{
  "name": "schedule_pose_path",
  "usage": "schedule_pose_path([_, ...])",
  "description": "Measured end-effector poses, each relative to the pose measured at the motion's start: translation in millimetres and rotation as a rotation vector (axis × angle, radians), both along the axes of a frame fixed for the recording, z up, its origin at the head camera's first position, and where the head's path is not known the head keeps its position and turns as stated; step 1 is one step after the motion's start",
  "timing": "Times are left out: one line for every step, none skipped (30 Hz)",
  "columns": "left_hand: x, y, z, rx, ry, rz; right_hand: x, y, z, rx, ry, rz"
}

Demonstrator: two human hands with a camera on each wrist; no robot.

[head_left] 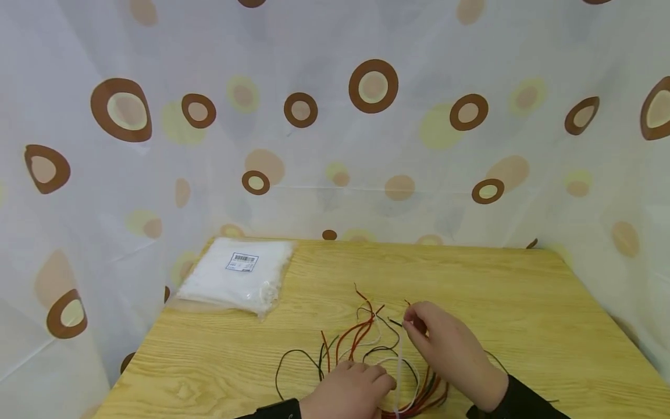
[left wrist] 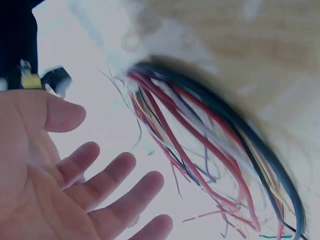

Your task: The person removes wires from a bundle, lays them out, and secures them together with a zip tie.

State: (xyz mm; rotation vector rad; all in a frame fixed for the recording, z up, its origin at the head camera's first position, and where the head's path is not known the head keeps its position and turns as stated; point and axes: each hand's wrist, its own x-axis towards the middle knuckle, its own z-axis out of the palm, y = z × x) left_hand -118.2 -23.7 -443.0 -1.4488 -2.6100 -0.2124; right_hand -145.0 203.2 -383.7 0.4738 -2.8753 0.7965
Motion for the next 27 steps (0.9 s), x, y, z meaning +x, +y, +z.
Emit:
schedule_pose_path([2.3, -0.3, -3.2, 0.007, 0.053, -0.025, -3.5, -0.2, -1.1, 0.004, -0.011, -0.002])
schedule_pose_path([4.4, -0.7, -5.8, 0.003, 0.089, -0.043, -6.9, -0.8, -2.3, 0.008, -0.023, -0.009])
schedule_pose_path([6.0, -0.8, -8.8, -0.012, 0.118, -0.052, -9.7, -1.2, -3.6, 0.010, -0.036, -0.015])
schedule_pose_path([7.0, -0.9, -11.8, -0.032, 0.131, -0.058, -12.1, -1.5, -5.0, 0.011, -0.047, -0.022])
schedule_pose_path([7.5, -0.9, -14.3, -0.057, 0.136, -0.063, -14.0, -1.9, -6.3, 0.014, -0.054, -0.028])
schedule_pose_path([7.5, -0.7, -16.7, -0.078, 0.130, -0.066, -15.5, -2.3, -7.3, 0.016, -0.066, -0.032])
schedule_pose_path([7.3, -1.1, -17.6, -0.105, 0.100, -0.065, -16.6, -2.8, -8.5, 0.018, -0.074, -0.036])
schedule_pose_path([6.6, -1.7, -18.0, -0.128, 0.069, -0.066, -17.4, -3.4, -9.2, 0.020, -0.087, -0.037])
schedule_pose_path([5.4, -2.2, -19.1, -0.140, 0.036, -0.067, -18.2, -3.7, -9.8, 0.022, -0.098, -0.034])
schedule_pose_path([4.2, -2.9, -19.9, -0.143, 0.004, -0.070, -18.9, -3.8, -10.4, 0.023, -0.108, -0.029])
schedule_pose_path([2.8, -3.5, -20.4, -0.141, -0.020, -0.073, -19.5, -3.5, -10.5, 0.026, -0.122, -0.028])
schedule_pose_path([1.4, -4.0, -20.6, -0.140, -0.049, -0.075, -20.4, -2.9, -10.6, 0.030, -0.132, -0.028])
schedule_pose_path([-0.3, -4.3, -20.9, -0.138, -0.072, -0.078, -21.0, -1.7, -10.9, 0.031, -0.145, -0.030])
schedule_pose_path([-1.9, -4.3, -20.7, -0.138, -0.102, -0.079, -21.7, -0.2, -11.0, 0.031, -0.154, -0.029])
schedule_pose_path([-3.4, -4.3, -20.1, -0.137, -0.132, -0.079, -22.1, 1.6, -11.6, 0.033, -0.160, -0.025])
schedule_pose_path([-4.9, -4.2, -19.5, -0.137, -0.154, -0.079, -21.8, 3.7, -12.3, 0.039, -0.165, -0.019])
schedule_pose_path([-6.3, -4.2, -18.7, -0.140, -0.177, -0.080, -21.0, 6.0, -13.4, 0.044, -0.169, -0.004])
schedule_pose_path([-7.7, -4.3, -17.8, -0.142, -0.202, -0.081, -19.7, 8.8, -15.3, 0.055, -0.158, 0.034])
schedule_pose_path([-9.1, -4.6, -17.1, -0.140, -0.226, -0.085, -17.4, 11.7, -18.1, 0.068, -0.145, 0.087])
schedule_pose_path([-10.3, -5.1, -16.1, -0.143, -0.245, -0.088, -14.6, 14.5, -22.1, 0.084, -0.120, 0.152])
schedule_pose_path([-11.5, -5.7, -15.1, -0.145, -0.257, -0.093, -11.5, 17.3, -27.3, 0.102, -0.076, 0.232])
schedule_pose_path([-12.6, -6.6, -14.2, -0.146, -0.265, -0.101, -8.5, 19.8, -33.2, 0.111, -0.030, 0.320])
schedule_pose_path([-13.7, -7.6, -13.6, -0.149, -0.270, -0.109, -5.7, 22.8, -39.5, 0.123, 0.010, 0.414])
schedule_pose_path([-14.4, -8.6, -13.3, -0.151, -0.263, -0.116, -2.6, 25.7, -46.2, 0.140, 0.064, 0.504])
schedule_pose_path([-15.1, -9.5, -12.9, -0.154, -0.257, -0.122, 0.0, 27.8, -53.3, 0.145, 0.097, 0.583])
schedule_pose_path([-15.7, -10.2, -12.6, -0.161, -0.245, -0.128, 2.2, 30.0, -60.0, 0.167, 0.140, 0.648])
schedule_pose_path([-16.3, -10.7, -12.9, -0.164, -0.228, -0.133, 4.1, 32.4, -65.8, 0.209, 0.181, 0.700])
